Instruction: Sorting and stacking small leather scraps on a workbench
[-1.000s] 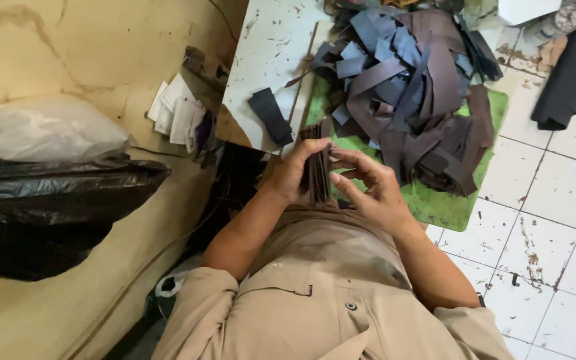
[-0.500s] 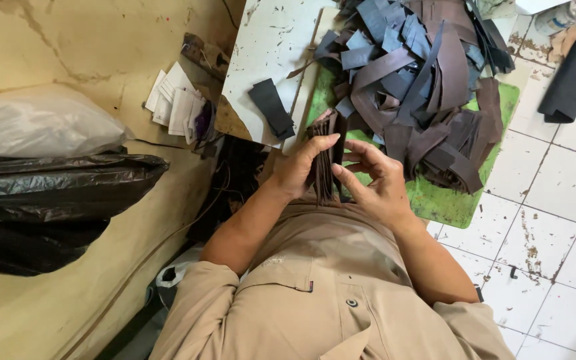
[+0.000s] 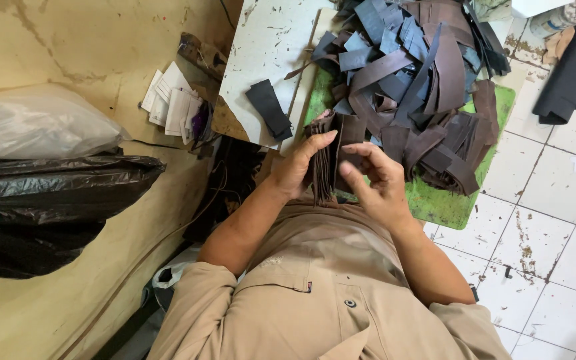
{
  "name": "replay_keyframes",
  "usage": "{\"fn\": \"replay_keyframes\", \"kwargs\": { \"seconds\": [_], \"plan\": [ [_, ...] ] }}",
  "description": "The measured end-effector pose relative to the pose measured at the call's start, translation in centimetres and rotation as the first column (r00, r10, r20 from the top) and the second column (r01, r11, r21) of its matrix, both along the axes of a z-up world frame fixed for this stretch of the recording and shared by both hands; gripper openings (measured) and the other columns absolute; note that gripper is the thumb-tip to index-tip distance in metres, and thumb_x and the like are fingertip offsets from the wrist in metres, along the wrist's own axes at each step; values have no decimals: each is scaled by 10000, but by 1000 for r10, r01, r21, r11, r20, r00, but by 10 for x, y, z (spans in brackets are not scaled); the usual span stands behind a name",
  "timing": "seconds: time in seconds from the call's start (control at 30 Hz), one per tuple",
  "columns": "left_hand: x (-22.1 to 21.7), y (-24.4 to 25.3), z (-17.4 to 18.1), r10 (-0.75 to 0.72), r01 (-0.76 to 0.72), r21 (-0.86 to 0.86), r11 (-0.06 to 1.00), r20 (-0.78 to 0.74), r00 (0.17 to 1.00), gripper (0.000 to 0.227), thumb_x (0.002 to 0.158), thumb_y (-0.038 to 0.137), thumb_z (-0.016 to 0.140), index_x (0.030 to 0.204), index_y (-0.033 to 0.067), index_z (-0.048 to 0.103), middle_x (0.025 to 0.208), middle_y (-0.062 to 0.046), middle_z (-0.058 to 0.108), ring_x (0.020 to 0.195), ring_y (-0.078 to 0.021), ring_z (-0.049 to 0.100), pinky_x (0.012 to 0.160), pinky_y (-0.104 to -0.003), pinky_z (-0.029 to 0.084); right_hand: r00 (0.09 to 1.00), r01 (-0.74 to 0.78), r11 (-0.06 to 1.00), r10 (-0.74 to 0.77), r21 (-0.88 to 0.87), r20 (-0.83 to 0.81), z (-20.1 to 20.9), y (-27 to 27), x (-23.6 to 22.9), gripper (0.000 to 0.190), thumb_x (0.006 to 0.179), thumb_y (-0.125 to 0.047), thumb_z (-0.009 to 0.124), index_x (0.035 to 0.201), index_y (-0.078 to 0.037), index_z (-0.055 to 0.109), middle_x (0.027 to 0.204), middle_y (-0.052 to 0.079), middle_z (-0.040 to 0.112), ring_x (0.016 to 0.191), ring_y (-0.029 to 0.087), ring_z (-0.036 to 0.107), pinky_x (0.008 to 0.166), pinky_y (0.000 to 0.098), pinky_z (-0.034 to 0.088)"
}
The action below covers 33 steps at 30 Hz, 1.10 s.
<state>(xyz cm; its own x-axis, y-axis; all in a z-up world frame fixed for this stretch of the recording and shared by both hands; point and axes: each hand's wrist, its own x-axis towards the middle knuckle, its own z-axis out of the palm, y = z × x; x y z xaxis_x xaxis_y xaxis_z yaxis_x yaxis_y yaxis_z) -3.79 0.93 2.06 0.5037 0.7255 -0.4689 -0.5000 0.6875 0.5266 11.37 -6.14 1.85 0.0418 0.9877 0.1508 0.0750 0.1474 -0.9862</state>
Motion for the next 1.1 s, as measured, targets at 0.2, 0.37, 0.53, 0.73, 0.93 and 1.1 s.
{"fn": "replay_keyframes", "kwargs": {
  "seconds": [0.2,0.37,0.53,0.73,0.93,1.1],
  "plan": [
    [-1,-9,-15,39,-39,-22,999,-3,999,418,882,288,824,1167,7,706,973,-196,767,830,-241,769,729,-385,644,1000,20,999,-21,-25,-17,-12,-3,3,213,947,58,701,1159,76,691,895,95,617,693,74,538,626,255,513],
    [-5,-5,-40,-26,24,30,999,88,996,459,953,328,770,1278,18,671,1092,-218,756,914,-273,768,800,-404,646,989,-26,999,29,19,-147,-23,-5,2,447,1012,86,532,1434,10,408,1181,148,658,960,133,634,816,287,531],
    [-5,-9,-28,-61,53,73,996,105,993,475,963,339,766,1274,-4,662,1095,-221,752,918,-272,767,809,-386,644,992,-41,997,33,61,122,-18,-3,7,215,976,26,658,1189,42,678,1136,180,689,916,184,657,715,308,527],
    [-6,-8,-44,-53,53,0,999,140,989,581,958,336,760,1359,-45,581,1230,-279,679,884,-289,758,855,-448,644,998,-32,997,27,69,64,-27,-5,6,384,883,27,797,1223,96,633,1069,215,648,864,208,687,713,331,576],
    [-7,-8,-39,-69,64,150,987,30,997,683,977,376,736,1457,-42,488,1313,-266,642,1060,-322,712,924,-467,600,996,-15,999,19,41,-88,-25,-6,6,437,1009,63,596,1417,24,444,1166,186,641,962,173,636,861,355,555],
    [-7,6,-43,-85,77,80,994,98,992,579,972,339,751,1390,-22,576,1283,-265,661,968,-268,741,887,-434,629,995,-32,994,21,108,103,-14,-3,4,296,895,22,784,1169,60,678,1081,203,679,901,204,668,759,331,576]
  ]
}}
